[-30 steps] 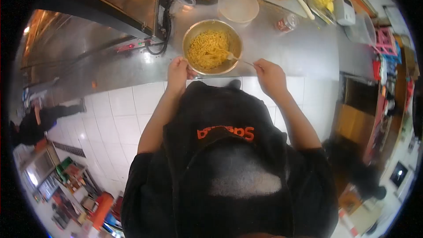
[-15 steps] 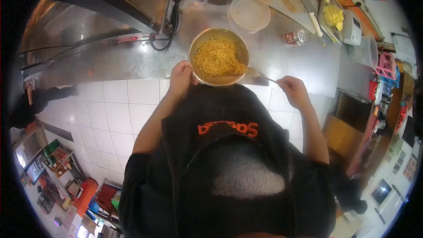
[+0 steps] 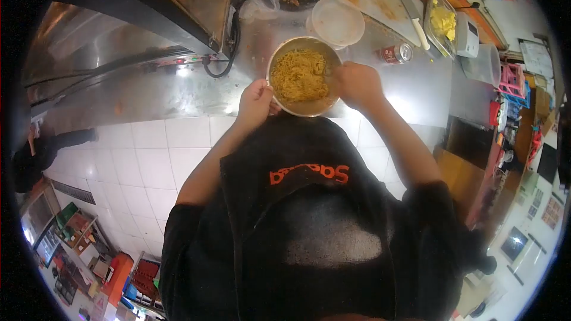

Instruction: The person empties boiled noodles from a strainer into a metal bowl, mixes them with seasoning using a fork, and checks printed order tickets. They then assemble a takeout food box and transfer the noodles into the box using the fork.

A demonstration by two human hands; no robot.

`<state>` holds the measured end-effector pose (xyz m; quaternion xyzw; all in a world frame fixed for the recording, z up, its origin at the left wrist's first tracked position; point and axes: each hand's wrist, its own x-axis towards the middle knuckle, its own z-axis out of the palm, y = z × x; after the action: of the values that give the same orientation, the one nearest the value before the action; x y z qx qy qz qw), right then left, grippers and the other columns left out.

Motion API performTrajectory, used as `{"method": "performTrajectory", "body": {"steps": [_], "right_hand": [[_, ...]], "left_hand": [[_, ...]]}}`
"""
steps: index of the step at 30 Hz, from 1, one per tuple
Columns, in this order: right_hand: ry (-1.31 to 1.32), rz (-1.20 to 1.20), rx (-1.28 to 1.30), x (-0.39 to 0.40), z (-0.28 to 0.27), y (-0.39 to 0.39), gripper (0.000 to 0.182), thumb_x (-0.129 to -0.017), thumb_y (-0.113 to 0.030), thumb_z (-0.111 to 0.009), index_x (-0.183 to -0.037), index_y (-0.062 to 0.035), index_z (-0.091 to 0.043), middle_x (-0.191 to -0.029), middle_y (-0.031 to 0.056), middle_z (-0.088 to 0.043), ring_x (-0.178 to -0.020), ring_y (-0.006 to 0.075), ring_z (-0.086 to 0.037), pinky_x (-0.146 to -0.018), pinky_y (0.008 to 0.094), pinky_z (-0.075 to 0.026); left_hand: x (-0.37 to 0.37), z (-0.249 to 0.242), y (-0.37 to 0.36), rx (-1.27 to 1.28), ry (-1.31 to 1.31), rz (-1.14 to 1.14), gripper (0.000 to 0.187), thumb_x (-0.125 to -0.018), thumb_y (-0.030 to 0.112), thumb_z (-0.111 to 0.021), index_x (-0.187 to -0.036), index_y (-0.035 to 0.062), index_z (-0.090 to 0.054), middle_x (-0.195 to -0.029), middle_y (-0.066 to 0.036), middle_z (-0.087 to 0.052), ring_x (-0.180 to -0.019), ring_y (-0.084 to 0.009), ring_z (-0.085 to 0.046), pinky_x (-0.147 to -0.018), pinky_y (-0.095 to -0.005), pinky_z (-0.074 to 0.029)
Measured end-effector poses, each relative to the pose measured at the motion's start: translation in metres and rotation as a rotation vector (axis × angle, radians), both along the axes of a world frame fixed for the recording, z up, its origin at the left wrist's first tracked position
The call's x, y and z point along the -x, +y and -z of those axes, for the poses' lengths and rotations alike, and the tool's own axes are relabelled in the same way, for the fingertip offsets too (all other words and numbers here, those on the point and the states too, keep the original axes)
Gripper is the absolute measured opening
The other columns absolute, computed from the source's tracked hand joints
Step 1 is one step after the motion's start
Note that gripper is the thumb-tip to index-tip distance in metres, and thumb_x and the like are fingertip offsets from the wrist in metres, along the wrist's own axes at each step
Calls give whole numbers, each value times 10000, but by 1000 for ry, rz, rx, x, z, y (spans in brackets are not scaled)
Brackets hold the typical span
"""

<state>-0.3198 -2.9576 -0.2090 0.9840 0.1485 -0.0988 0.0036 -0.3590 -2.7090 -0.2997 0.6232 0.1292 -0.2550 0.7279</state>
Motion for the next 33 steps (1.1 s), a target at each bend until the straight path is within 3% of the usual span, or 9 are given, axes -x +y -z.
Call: {"method": "performTrajectory", "body": {"steps": [7,9,10,12,16,26,28,31,33], "right_hand": [[261,188,-420,4,44,-26,169,-783,-226,-566,-792,-71,-632,-718,105,-639,-682,298,-620,-618,418,-476],[247,339,-805,13,47,-33,96,-792,-135,-618,-785,-40,-606,-650,64,-621,-584,180,-582,-552,324,-454],[250,339,-802,16,43,-37,96,-792,-135,-618,-785,-40,-606,-650,64,-621,-584,180,-582,-552,324,-454],[317,452,-898,18,29,-41,76,-801,-47,-652,-767,-22,-588,-632,13,-597,-562,61,-506,-516,229,-406],[306,472,-941,24,13,-46,100,-819,-38,-659,-754,-14,-588,-649,-3,-597,-568,19,-475,-508,193,-381],[49,411,-1071,29,-50,-55,131,-800,-67,-715,-770,0,-607,-663,13,-608,-591,45,-515,-541,201,-415],[-74,407,-837,32,-50,-42,126,-793,-81,-721,-768,0,-627,-645,35,-620,-579,65,-542,-537,216,-431],[-129,411,-434,36,-25,-5,159,-789,-220,-688,-767,-70,-642,-704,128,-651,-624,284,-635,-568,375,-484],[51,322,-265,42,2,6,200,-822,-263,-618,-785,-66,-623,-755,139,-648,-710,333,-633,-616,443,-488]], "left_hand": [[-3,6,2,69,22,30,166,-963,154,-431,-841,51,-477,-666,-54,-568,-546,-124,-594,-498,-240,-500],[-5,10,4,103,31,18,164,-962,156,-434,-843,52,-478,-667,-57,-568,-548,-126,-596,-499,-239,-501],[-5,11,4,133,37,9,163,-962,157,-437,-845,53,-479,-669,-59,-568,-550,-128,-598,-501,-238,-501],[-7,11,5,133,55,4,163,-963,159,-438,-850,50,-482,-674,-61,-571,-551,-131,-599,-502,-241,-504],[-8,16,4,176,40,-7,166,-965,163,-436,-867,41,-493,-685,-67,-578,-558,-142,-604,-507,-251,-514],[-12,15,2,144,51,-9,173,-975,178,-427,-899,37,-491,-690,-78,-568,-575,-159,-593,-514,-268,-503],[-12,15,4,167,52,-28,152,-966,161,-430,-884,47,-489,-679,-62,-559,-568,-154,-594,-523,-265,-511],[-11,14,0,168,60,-49,144,-964,155,-430,-885,46,-483,-681,-64,-554,-572,-153,-595,-526,-265,-512],[-10,21,-3,168,42,-55,144,-963,152,-428,-883,46,-484,-684,-66,-555,-573,-154,-594,-528,-266,-512]]}}
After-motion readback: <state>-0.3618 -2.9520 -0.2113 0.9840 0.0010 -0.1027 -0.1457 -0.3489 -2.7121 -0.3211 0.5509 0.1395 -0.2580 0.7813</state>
